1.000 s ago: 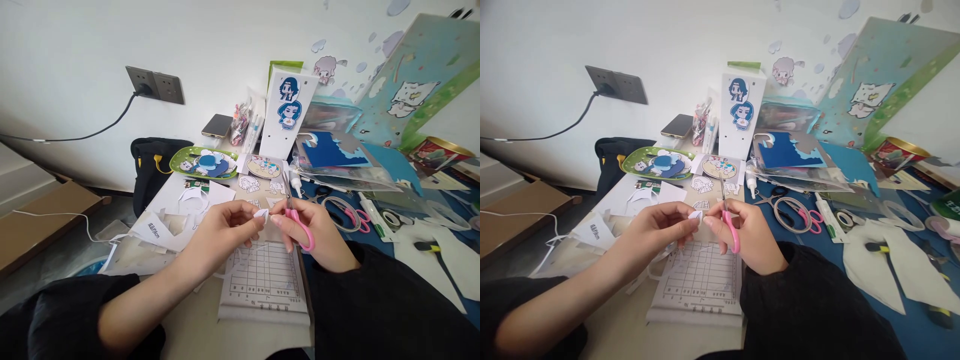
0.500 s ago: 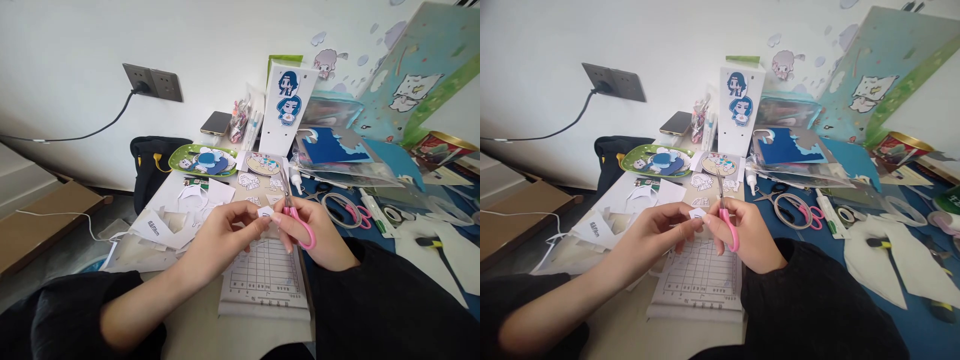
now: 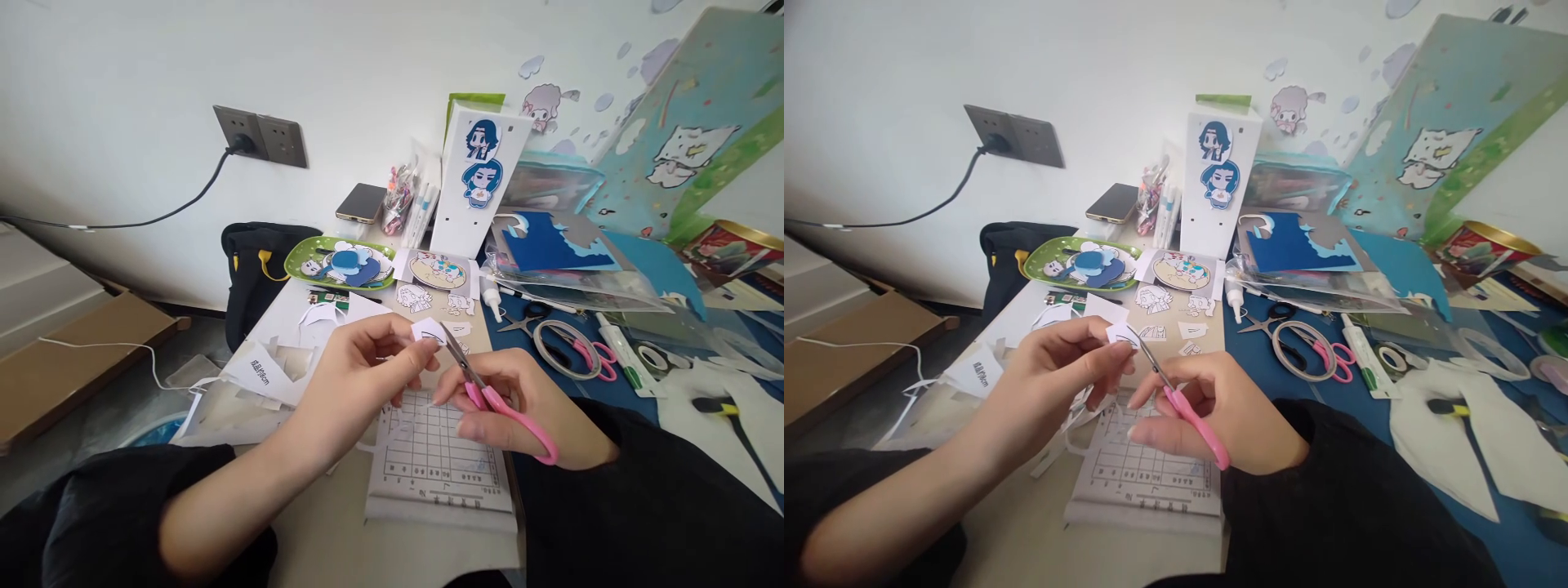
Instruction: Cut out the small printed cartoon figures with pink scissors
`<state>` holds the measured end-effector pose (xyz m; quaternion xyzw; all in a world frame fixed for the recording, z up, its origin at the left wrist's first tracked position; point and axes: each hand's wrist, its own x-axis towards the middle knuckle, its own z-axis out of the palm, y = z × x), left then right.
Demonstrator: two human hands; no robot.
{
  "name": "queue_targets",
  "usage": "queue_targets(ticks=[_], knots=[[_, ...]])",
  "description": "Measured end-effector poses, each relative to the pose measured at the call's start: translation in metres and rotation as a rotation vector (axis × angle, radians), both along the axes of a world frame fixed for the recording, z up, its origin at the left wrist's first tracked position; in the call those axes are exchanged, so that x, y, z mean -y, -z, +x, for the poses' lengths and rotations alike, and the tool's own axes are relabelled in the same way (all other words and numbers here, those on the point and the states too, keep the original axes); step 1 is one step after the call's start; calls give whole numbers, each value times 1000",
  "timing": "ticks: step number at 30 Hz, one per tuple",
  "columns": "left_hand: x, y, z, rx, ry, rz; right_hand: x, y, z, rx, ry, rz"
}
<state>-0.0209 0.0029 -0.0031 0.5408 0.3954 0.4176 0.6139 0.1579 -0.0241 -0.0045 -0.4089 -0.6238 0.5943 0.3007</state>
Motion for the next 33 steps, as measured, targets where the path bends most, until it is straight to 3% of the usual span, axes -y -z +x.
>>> queue_targets(ticks=[33], knots=[[7,-1,-1,144,103,-11,4,-2,-3,100,4,94]])
